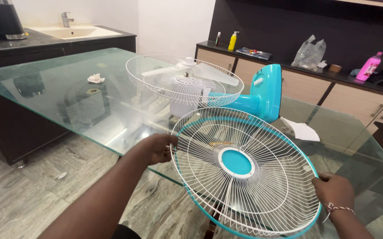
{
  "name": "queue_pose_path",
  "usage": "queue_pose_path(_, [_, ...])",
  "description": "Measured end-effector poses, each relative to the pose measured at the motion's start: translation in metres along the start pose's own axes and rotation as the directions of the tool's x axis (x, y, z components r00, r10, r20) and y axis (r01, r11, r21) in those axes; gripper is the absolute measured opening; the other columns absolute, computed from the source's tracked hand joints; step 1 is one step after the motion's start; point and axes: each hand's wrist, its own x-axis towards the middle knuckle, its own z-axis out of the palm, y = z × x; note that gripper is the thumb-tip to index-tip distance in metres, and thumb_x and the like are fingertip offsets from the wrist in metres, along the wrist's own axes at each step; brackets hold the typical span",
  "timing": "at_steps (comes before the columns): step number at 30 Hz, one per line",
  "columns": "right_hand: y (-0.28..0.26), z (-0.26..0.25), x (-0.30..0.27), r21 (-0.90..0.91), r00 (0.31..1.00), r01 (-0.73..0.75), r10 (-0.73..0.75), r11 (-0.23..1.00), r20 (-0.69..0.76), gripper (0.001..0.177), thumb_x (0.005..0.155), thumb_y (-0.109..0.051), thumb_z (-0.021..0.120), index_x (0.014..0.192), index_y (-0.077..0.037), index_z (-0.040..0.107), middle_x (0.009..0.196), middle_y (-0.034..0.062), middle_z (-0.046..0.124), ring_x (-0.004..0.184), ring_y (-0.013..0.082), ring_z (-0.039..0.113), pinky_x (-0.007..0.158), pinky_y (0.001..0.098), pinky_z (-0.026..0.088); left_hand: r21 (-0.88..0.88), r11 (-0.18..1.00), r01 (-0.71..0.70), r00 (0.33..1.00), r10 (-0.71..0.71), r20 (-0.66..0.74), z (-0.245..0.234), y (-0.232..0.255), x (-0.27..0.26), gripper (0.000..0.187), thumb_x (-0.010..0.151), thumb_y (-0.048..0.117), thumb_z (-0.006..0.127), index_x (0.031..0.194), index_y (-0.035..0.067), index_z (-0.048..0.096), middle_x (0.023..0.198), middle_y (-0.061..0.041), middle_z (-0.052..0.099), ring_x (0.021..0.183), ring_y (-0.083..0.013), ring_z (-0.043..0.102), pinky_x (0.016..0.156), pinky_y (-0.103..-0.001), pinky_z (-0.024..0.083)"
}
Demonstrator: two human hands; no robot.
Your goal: The person assembles a table fan on a glass table. They attach the front grill to the fan body, then place the rear grill over it. Finally, they use a screwdriver to tighten a screw on the rear grill to secure it.
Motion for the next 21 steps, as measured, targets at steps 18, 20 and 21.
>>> queue_pose_path(18, [-0.013, -0.014, -0.005, 0.028, 0.997, -0.057, 0.055, 0.998, 0.061, 0.042, 0.083, -0.026, 0.072, 0.120, -0.008, 0.080, 0.098, 0.0202, 0.081, 0.091, 0.0373, 0.079, 0.087, 0.0447, 0.058, 0.944, 0.327, -0.032, 0.835, 0.528, -0.155, 0.063, 0.049, -0.089, 0.007, 0.087, 0.003, 0.069, 0.091, -0.002, 0.074, 0.078, -0.017, 0.077, 0.069, -0.0257, 0.078, 0.063, -0.036, 0.061])
queue_pose_path(20, [-0.012, -0.014, -0.004, -0.005, 0.997, -0.044, 0.045, 0.999, 0.067, 0.042, 0.083, -0.026, 0.072, 0.120, -0.009, 0.081, 0.099, 0.0198, 0.081, 0.092, 0.0373, 0.078, 0.088, 0.0449, 0.058, 0.947, 0.321, -0.008, 0.857, 0.490, -0.159, 0.063, 0.053, -0.085, 0.010, 0.089, 0.002, 0.067, 0.089, -0.003, 0.075, 0.076, -0.016, 0.076, 0.067, -0.0245, 0.078, 0.062, -0.035, 0.062])
queue_pose_path(21, [-0.013, -0.013, -0.003, -0.021, 0.997, -0.038, 0.039, 0.999, 0.071, 0.041, 0.083, -0.025, 0.072, 0.120, -0.009, 0.081, 0.100, 0.0196, 0.081, 0.092, 0.0373, 0.078, 0.088, 0.0450, 0.058, 0.935, 0.355, -0.022, 0.868, 0.471, -0.158, 0.061, 0.054, -0.083, 0.009, 0.088, 0.001, 0.068, 0.088, -0.004, 0.075, 0.076, -0.016, 0.077, 0.065, -0.0241, 0.078, 0.061, -0.034, 0.062])
